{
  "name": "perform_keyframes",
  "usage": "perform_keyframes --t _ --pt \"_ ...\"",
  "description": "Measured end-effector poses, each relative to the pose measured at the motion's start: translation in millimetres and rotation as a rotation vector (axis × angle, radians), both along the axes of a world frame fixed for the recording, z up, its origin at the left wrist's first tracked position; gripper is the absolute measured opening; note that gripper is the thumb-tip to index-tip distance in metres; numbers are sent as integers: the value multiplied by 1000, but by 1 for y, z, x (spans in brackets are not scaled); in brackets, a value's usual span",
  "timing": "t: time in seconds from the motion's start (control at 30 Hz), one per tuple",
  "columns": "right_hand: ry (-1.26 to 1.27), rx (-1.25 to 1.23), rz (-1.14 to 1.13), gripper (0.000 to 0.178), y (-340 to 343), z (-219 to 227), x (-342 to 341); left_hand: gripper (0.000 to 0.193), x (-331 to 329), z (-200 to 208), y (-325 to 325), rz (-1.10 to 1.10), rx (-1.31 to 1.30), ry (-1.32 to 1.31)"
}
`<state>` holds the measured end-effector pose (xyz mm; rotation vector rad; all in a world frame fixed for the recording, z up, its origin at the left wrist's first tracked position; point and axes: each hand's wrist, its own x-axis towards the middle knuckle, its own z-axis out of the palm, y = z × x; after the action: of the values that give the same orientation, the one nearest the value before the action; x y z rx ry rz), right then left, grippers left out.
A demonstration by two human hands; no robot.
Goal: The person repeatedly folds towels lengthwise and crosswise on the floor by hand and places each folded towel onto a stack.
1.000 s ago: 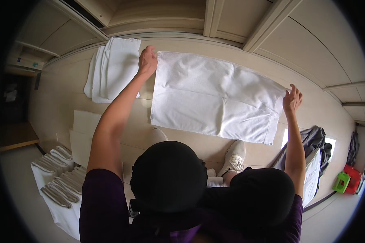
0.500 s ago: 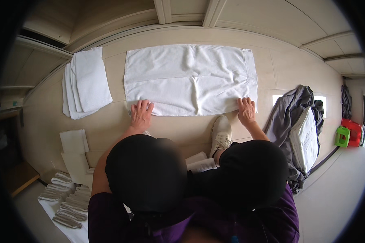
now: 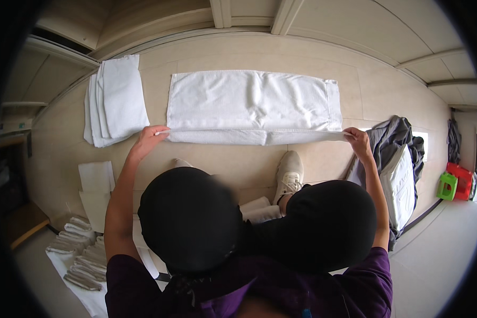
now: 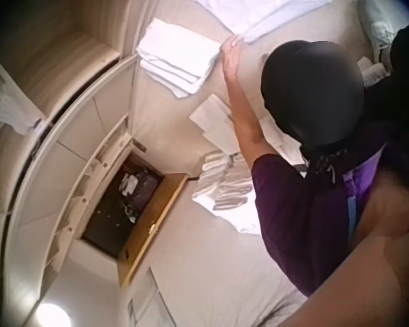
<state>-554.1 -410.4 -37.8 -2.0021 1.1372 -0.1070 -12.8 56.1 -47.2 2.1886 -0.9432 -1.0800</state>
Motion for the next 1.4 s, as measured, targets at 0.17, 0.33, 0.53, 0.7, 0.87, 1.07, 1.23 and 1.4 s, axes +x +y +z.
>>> perform_keyframes --t 0.17,0.33,0.53,0.7,0.87,1.07,1.23,1.4 --pt "-219 233 -328 16 -17 -39 21 31 13 -46 -29 523 -198 428" --pt "58 -22 -493 26 -25 -112 30 35 31 -111 -43 542 -43 90" --pt "174 -235 -511 29 -16 -114 37 37 11 -106 -58 516 136 -314" --pt "110 -821 -3 42 42 -78 74 49 -59 -57 -77 40 -211 -799" --pt "360 -708 250 70 80 -109 83 68 -79 -90 -55 -133 4 -969" --pt "276 -681 95 61 11 -119 38 67 -69 -59 -80 -212 198 -756" --pt "72 -860 69 24 -39 -69 102 46 6 -72 -99 -55 -148 -914" --pt "192 -713 202 25 -61 -75 170 34 31 -70 -181 -208 -121 -764"
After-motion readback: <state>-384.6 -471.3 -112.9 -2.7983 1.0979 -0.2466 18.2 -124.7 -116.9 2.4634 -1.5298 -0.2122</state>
